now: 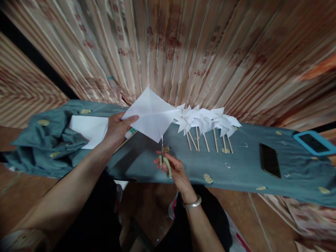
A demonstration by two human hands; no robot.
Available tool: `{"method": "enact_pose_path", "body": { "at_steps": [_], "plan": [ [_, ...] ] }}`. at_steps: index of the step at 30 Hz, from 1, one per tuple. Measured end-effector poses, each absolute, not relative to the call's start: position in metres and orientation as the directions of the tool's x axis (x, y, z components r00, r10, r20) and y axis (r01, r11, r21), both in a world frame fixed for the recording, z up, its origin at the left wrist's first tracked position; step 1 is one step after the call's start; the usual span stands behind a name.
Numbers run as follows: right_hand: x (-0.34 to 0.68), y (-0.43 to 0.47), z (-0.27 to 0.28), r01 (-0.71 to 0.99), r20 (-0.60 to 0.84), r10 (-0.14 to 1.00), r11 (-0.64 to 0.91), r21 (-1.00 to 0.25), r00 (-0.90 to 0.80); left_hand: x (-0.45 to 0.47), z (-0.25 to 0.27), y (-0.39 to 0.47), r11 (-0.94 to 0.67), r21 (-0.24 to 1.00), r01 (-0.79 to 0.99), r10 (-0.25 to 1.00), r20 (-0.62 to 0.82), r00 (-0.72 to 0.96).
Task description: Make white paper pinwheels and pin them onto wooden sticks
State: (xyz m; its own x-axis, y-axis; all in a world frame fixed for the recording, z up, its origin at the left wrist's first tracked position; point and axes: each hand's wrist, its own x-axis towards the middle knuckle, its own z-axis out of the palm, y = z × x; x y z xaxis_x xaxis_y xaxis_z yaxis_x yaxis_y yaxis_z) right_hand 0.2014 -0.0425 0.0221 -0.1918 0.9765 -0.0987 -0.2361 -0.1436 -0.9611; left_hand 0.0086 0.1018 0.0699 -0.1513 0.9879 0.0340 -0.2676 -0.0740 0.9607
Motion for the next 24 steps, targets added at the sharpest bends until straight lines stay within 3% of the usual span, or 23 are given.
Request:
{"method": "enact_pose_path", "body": {
  "at_steps": [24],
  "plan": [
    [0.1971, -0.0403, 0.0248, -0.184, -0.124, 0.979, -0.153, -0.971, -0.16, 0.0149, 0.0712, 0.0939, -0.077, 0.977, -0.201, 0.99, 0.051, -0.131]
  ]
}}
